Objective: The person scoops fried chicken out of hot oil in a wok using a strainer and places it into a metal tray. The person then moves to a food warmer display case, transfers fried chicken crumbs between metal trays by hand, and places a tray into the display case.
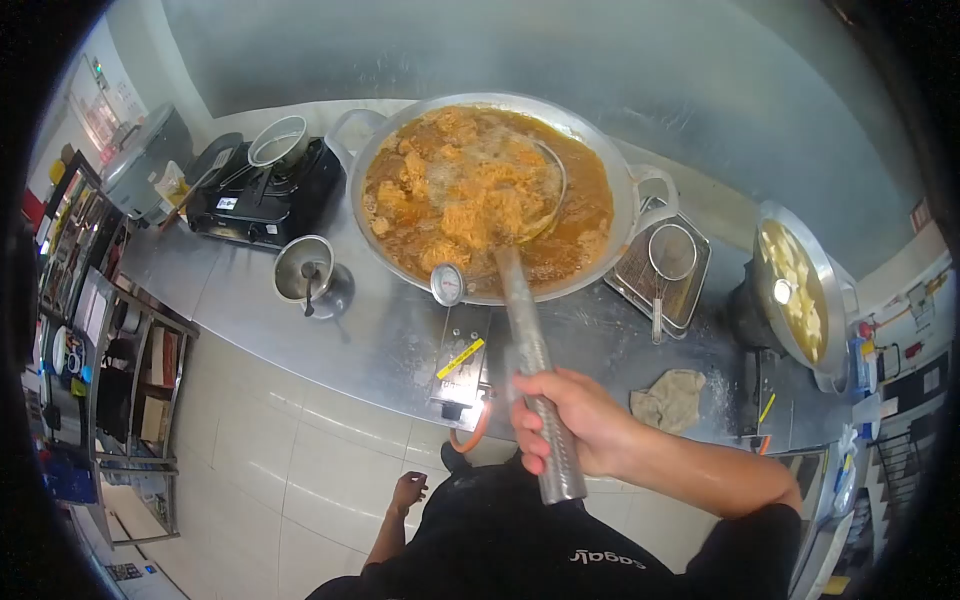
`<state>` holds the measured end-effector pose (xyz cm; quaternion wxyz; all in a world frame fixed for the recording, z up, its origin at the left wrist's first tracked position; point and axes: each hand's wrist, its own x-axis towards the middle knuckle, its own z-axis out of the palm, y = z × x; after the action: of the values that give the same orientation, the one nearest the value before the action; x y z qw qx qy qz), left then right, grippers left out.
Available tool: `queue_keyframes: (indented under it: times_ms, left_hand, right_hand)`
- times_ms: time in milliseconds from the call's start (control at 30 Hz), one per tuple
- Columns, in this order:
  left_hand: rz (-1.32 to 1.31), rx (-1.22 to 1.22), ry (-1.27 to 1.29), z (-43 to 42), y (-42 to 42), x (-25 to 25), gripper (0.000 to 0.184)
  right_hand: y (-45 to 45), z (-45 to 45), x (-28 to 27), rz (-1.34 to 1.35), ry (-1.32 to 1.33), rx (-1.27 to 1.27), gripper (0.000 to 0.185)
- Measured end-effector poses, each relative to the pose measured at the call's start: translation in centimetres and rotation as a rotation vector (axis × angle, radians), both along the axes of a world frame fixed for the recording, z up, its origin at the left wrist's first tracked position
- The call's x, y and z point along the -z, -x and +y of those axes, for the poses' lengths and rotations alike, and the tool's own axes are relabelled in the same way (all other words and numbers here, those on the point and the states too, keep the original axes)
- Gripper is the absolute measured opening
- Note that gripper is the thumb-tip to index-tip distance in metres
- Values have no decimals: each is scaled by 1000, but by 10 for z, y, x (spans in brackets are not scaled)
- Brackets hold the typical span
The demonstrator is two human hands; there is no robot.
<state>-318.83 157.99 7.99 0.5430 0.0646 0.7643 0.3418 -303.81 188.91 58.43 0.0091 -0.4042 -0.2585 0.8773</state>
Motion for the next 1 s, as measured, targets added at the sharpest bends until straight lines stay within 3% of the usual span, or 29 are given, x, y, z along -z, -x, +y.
queue_keyframes:
  times_ms: [133,567,700,800,833,867,900,1000]
  left_hand:
    - [-80,-122,37,-5,-21,1,36]
    - [-2,-237,102,-20,-24,-8,32]
    - [92,-94,112,-13,-21,-11,31]
    - [127,-2,9,6,-24,-27,25]
    - [404,381,-232,16,-19,-28,22]
    - [245,432,-231,25,-19,-29,21]
    - [86,478,-234,76,-24,-98,21]
    - [-377,423,-698,191,-50,-216,54]
  right_hand:
    - [-3,2,-9,155,139,-1,17]
    - [-9,46,15,291,147,37,14]
    - [-20,63,19,374,222,63,12]
    - [-24,63,26,294,151,107,5]
    - [-29,65,30,317,149,103,5]
    - [-37,69,34,338,144,98,5]
    - [-43,71,34,358,134,89,6]
    - [-57,61,33,318,68,87,11]
